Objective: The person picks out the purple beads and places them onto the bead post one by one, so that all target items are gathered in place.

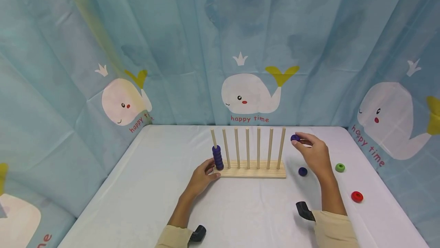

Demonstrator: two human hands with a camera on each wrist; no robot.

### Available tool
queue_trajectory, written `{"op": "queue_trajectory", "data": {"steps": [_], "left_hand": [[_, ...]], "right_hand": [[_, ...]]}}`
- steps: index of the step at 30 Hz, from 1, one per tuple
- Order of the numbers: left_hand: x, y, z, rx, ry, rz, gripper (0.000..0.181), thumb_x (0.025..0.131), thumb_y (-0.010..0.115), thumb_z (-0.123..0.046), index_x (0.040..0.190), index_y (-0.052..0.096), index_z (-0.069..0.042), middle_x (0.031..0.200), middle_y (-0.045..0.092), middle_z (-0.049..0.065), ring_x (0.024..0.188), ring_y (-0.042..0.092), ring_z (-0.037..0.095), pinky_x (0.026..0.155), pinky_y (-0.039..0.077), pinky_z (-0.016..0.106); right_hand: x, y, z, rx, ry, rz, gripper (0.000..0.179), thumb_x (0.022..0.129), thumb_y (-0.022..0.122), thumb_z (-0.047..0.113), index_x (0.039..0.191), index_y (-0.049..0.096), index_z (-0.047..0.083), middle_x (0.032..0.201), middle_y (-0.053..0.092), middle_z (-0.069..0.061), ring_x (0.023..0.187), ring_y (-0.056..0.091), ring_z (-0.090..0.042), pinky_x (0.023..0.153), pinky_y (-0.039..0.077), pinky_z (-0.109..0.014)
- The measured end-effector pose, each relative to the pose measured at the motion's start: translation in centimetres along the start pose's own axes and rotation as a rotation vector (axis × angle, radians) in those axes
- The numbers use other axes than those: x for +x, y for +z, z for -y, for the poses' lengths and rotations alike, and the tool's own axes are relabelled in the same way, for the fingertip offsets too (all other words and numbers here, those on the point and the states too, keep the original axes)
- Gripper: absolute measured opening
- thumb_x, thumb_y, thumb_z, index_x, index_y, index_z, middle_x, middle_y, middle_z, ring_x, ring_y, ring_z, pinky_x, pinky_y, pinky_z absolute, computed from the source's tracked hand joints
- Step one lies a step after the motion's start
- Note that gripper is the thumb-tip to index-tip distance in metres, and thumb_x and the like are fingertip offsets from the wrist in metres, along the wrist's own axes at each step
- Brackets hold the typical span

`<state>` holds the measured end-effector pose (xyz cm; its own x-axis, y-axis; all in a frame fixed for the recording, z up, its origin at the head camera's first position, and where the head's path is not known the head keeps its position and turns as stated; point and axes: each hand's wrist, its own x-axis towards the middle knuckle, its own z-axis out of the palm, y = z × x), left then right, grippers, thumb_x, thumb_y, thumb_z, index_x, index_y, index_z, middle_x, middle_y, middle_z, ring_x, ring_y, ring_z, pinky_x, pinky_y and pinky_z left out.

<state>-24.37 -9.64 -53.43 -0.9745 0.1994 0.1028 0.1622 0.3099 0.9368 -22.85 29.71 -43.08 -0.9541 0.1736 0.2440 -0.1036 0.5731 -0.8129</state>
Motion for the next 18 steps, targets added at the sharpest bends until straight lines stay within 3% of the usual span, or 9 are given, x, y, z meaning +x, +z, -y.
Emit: {"op": "queue_trajectory", "data": {"steps": [3,11,14,18], "left_hand": [[0.0,0.0,0.1,0.005,-0.001,-0.003,0.065,0.096,0.078,-0.006,0.154,0.05,0.002,0.154,0.055,0.023,0.144,0.053,0.04,0.121,0.049,0.039],[0.0,0.0,0.1,0.01,0.006,-0.003,0.064,0.096,0.077,-0.006,0.154,0.05,0.001,0.154,0.055,0.022,0.144,0.053,0.039,0.121,0.049,0.037],[0.0,0.0,0.2,0.008,0.0,0.001,0.064,0.096,0.077,-0.007,0.154,0.05,0.001,0.154,0.055,0.02,0.144,0.053,0.037,0.12,0.049,0.035],[0.0,0.0,0.3,-0.003,-0.005,0.003,0.065,0.097,0.077,-0.007,0.155,0.049,0.0,0.155,0.055,0.02,0.144,0.053,0.036,0.12,0.049,0.034]], "right_hand": [[-0.1,-0.2,0.5,0.005,-0.025,-0.021,0.059,0.107,0.064,0.043,0.15,0.058,0.003,0.14,0.062,-0.03,0.13,0.058,-0.051,0.076,0.046,0.006],[0.2,-1.0,1.6,-0.014,-0.07,-0.087,0.056,0.106,0.065,0.041,0.149,0.06,0.005,0.138,0.065,-0.026,0.125,0.062,-0.045,0.081,0.05,0.002],[0.2,-1.3,2.2,-0.025,-0.078,-0.114,0.055,0.106,0.065,0.041,0.148,0.062,0.006,0.135,0.068,-0.022,0.116,0.069,-0.023,0.085,0.053,-0.001],[0.3,-1.6,3.2,0.0,-0.093,-0.137,0.054,0.105,0.067,0.04,0.147,0.062,0.007,0.133,0.068,-0.021,0.1,0.058,0.011,0.08,0.054,-0.003]]}}
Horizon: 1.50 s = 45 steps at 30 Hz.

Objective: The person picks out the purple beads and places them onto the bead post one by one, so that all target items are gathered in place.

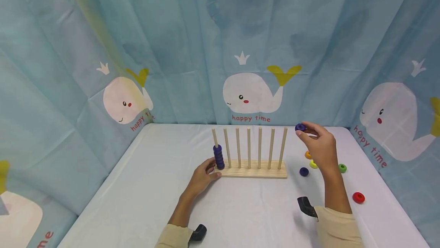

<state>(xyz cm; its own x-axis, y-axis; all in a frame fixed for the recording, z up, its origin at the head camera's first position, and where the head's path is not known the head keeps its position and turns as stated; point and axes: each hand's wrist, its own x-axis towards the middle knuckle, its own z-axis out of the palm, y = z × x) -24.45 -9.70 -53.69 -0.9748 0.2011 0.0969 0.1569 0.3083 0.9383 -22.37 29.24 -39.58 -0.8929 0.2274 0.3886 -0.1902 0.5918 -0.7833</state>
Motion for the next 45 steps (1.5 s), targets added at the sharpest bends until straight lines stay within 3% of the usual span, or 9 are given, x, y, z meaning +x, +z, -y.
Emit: {"op": "queue_trajectory", "data": {"steps": [3,8,16,19,32,45], "left_hand": [[0.1,0.0,0.0,0.004,0.001,-0.002,0.064,0.096,0.077,-0.007,0.154,0.05,0.001,0.155,0.055,0.021,0.144,0.053,0.037,0.12,0.049,0.035],[0.1,0.1,0.0,0.017,0.007,-0.003,0.064,0.096,0.077,-0.007,0.154,0.05,0.001,0.155,0.054,0.022,0.144,0.053,0.038,0.12,0.05,0.035],[0.1,0.0,0.0,0.012,-0.009,0.001,0.065,0.097,0.076,-0.006,0.155,0.049,0.001,0.156,0.054,0.02,0.144,0.053,0.036,0.12,0.049,0.031],[0.1,0.0,-0.1,0.012,-0.015,0.001,0.065,0.096,0.076,-0.006,0.155,0.049,0.0,0.156,0.054,0.019,0.145,0.053,0.035,0.12,0.049,0.031],[0.0,0.1,-0.2,0.007,0.004,-0.003,0.064,0.096,0.076,-0.005,0.154,0.05,0.0,0.155,0.055,0.02,0.144,0.054,0.036,0.119,0.05,0.03],[0.0,0.1,-0.1,0.034,0.0,-0.002,0.065,0.095,0.078,-0.005,0.154,0.05,0.0,0.155,0.055,0.02,0.144,0.054,0.036,0.118,0.051,0.031]], "right_hand": [[0.1,-0.1,0.7,0.026,-0.01,-0.014,0.053,0.105,0.067,0.039,0.148,0.062,0.008,0.133,0.067,-0.021,0.098,0.056,0.016,0.074,0.054,-0.003],[0.4,-0.3,1.8,0.034,-0.044,-0.031,0.052,0.104,0.069,0.038,0.147,0.063,0.01,0.131,0.069,-0.016,0.099,0.058,0.016,0.082,0.053,-0.001],[0.6,0.0,3.5,0.103,-0.155,-0.055,0.043,0.102,0.074,0.026,0.141,0.068,0.009,0.119,0.067,0.011,0.103,0.064,0.01,0.09,0.051,0.001],[0.6,0.3,4.2,0.124,-0.2,-0.054,0.041,0.101,0.075,0.02,0.14,0.069,0.007,0.118,0.065,0.014,0.104,0.065,0.006,0.092,0.05,0.0],[0.9,2.0,6.6,0.224,-0.317,0.06,0.041,0.096,0.078,0.005,0.136,0.07,0.001,0.119,0.067,0.001,0.103,0.068,0.002,0.091,0.055,-0.003],[0.6,4.0,8.6,0.221,-0.357,0.163,0.039,0.1,0.075,0.009,0.138,0.069,0.003,0.123,0.07,-0.013,0.106,0.066,0.001,0.092,0.055,-0.005]]}}
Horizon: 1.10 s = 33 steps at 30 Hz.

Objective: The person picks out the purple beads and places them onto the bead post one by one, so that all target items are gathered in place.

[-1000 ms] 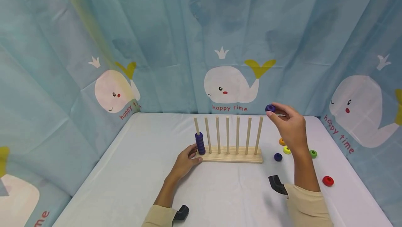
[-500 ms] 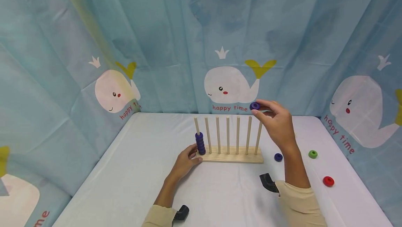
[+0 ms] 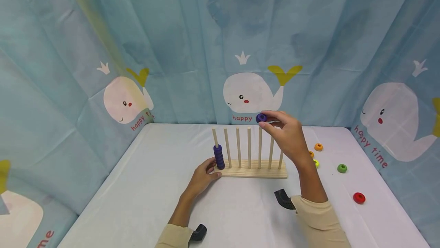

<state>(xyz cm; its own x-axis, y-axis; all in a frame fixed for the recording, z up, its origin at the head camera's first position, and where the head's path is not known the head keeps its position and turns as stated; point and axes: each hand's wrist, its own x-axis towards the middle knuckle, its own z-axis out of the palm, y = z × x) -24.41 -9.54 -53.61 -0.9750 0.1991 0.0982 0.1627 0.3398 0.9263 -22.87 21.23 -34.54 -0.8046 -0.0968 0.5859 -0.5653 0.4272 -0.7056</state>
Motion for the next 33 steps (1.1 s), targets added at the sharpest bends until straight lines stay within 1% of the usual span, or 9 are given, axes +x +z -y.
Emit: {"op": "queue_trajectory", "data": {"steps": [5,10,14,18,23,27,30,33], "left_hand": [[-0.1,0.0,-0.2,-0.003,-0.019,-0.006,0.065,0.095,0.077,-0.004,0.154,0.05,0.0,0.155,0.055,0.019,0.144,0.055,0.035,0.118,0.051,0.03],[-0.2,-0.1,-0.3,-0.015,-0.027,-0.007,0.065,0.096,0.077,-0.005,0.154,0.05,-0.001,0.155,0.055,0.018,0.144,0.054,0.035,0.118,0.051,0.031],[-0.1,0.0,-0.3,-0.025,-0.02,-0.007,0.064,0.096,0.077,-0.005,0.154,0.05,-0.001,0.154,0.056,0.019,0.143,0.054,0.036,0.119,0.051,0.032],[0.0,0.0,-0.3,-0.027,-0.015,-0.012,0.064,0.095,0.077,-0.005,0.153,0.051,0.0,0.154,0.056,0.02,0.143,0.054,0.037,0.119,0.05,0.034],[-0.2,0.1,-0.3,-0.023,-0.018,-0.01,0.064,0.095,0.078,-0.004,0.153,0.051,0.001,0.155,0.054,0.022,0.144,0.053,0.039,0.12,0.05,0.038],[-0.2,0.1,-0.4,-0.022,-0.023,-0.006,0.064,0.095,0.077,-0.004,0.154,0.051,0.0,0.155,0.055,0.021,0.144,0.054,0.038,0.119,0.05,0.036],[-0.2,0.0,-0.4,-0.022,-0.024,-0.005,0.065,0.095,0.077,-0.003,0.154,0.05,-0.001,0.155,0.055,0.019,0.144,0.054,0.036,0.119,0.05,0.034],[-0.2,0.0,-0.5,-0.018,-0.025,-0.003,0.065,0.095,0.077,-0.003,0.154,0.05,-0.002,0.155,0.056,0.018,0.144,0.054,0.035,0.119,0.051,0.032]], "right_hand": [[0.4,0.9,0.2,0.01,-0.013,0.035,0.038,0.099,0.075,0.008,0.136,0.07,0.002,0.123,0.072,-0.014,0.106,0.066,0.001,0.092,0.056,-0.005],[0.8,1.9,0.4,0.027,-0.03,0.063,0.037,0.099,0.076,0.009,0.135,0.071,0.004,0.122,0.072,-0.011,0.106,0.066,-0.001,0.093,0.057,-0.008],[1.0,2.7,0.6,0.026,-0.043,0.074,0.036,0.098,0.078,0.01,0.133,0.072,0.006,0.121,0.072,-0.008,0.106,0.066,-0.003,0.094,0.058,-0.01],[1.2,3.4,0.9,0.014,-0.05,0.099,0.036,0.098,0.078,0.011,0.133,0.072,0.007,0.12,0.072,-0.007,0.106,0.066,-0.004,0.092,0.059,-0.011],[1.4,4.3,1.1,0.031,-0.056,0.129,0.035,0.098,0.078,0.01,0.132,0.072,0.005,0.12,0.073,-0.008,0.107,0.068,-0.013,0.093,0.059,-0.012],[1.6,5.0,1.4,0.035,-0.062,0.15,0.035,0.099,0.076,0.011,0.133,0.072,0.004,0.121,0.073,-0.01,0.108,0.069,-0.021,0.093,0.058,-0.009],[1.8,5.4,1.7,0.027,-0.06,0.168,0.035,0.1,0.076,0.013,0.134,0.072,0.005,0.122,0.072,-0.01,0.109,0.07,-0.023,0.092,0.057,-0.009],[2.0,5.7,1.9,0.011,-0.054,0.182,0.035,0.1,0.076,0.015,0.134,0.072,0.007,0.122,0.072,-0.008,0.109,0.07,-0.023,0.091,0.059,-0.012]]}}
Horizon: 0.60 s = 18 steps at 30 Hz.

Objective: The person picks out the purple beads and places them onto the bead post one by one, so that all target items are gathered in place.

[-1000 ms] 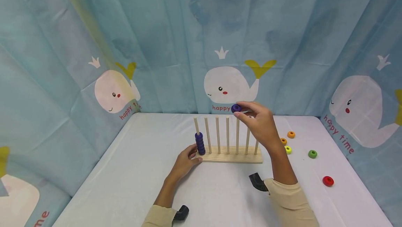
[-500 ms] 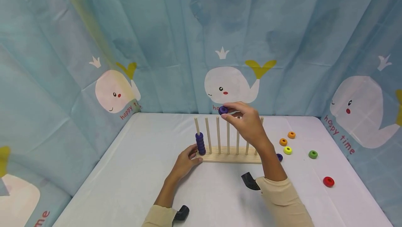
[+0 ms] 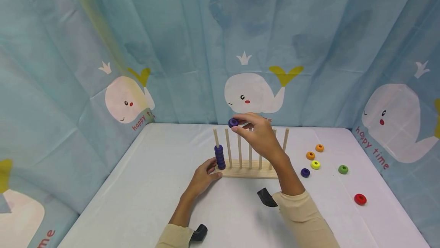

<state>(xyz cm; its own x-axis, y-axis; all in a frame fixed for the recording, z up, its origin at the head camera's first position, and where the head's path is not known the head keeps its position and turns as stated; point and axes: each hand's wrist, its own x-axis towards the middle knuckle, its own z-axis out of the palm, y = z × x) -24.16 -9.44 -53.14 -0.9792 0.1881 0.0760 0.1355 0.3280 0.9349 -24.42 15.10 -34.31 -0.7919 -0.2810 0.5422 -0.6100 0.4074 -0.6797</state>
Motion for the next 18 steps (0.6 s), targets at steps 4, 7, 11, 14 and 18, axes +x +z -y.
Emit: {"op": "queue_trajectory", "data": {"steps": [4,7,11,14,18], "left_hand": [[0.0,0.0,0.1,-0.006,0.005,-0.001,0.065,0.095,0.078,-0.004,0.154,0.051,-0.001,0.154,0.056,0.019,0.144,0.054,0.036,0.119,0.051,0.033],[0.1,0.1,0.2,-0.015,0.005,0.002,0.065,0.095,0.078,-0.005,0.154,0.051,-0.001,0.155,0.055,0.02,0.144,0.054,0.037,0.119,0.05,0.035],[0.0,0.1,0.2,-0.009,0.008,0.005,0.065,0.095,0.078,-0.006,0.154,0.05,-0.001,0.155,0.054,0.021,0.144,0.053,0.039,0.12,0.05,0.037],[0.0,0.0,0.2,-0.003,-0.005,0.005,0.066,0.095,0.078,-0.007,0.155,0.05,-0.003,0.156,0.054,0.019,0.145,0.053,0.037,0.12,0.05,0.035],[0.0,0.0,0.3,0.008,-0.008,0.0,0.066,0.095,0.078,-0.008,0.155,0.05,-0.003,0.155,0.055,0.019,0.144,0.053,0.037,0.12,0.05,0.035]], "right_hand": [[0.3,0.3,0.2,-0.022,0.009,0.011,0.036,0.1,0.076,0.018,0.134,0.072,0.008,0.121,0.072,-0.007,0.109,0.069,-0.023,0.089,0.06,-0.016],[0.5,0.5,0.3,-0.029,0.013,0.014,0.037,0.099,0.077,0.017,0.134,0.072,0.008,0.122,0.073,-0.006,0.11,0.07,-0.023,0.09,0.061,-0.018],[0.6,0.8,0.3,-0.041,0.012,0.017,0.036,0.099,0.078,0.017,0.134,0.073,0.01,0.123,0.074,-0.005,0.111,0.07,-0.023,0.092,0.063,-0.028],[0.8,1.2,0.4,-0.037,0.007,0.022,0.037,0.098,0.078,0.017,0.133,0.073,0.009,0.123,0.075,-0.006,0.111,0.07,-0.025,0.092,0.064,-0.04],[1.1,1.8,0.4,-0.035,0.002,0.038,0.037,0.098,0.079,0.017,0.133,0.073,0.007,0.122,0.076,-0.007,0.112,0.071,-0.027,0.093,0.062,-0.048]]}}
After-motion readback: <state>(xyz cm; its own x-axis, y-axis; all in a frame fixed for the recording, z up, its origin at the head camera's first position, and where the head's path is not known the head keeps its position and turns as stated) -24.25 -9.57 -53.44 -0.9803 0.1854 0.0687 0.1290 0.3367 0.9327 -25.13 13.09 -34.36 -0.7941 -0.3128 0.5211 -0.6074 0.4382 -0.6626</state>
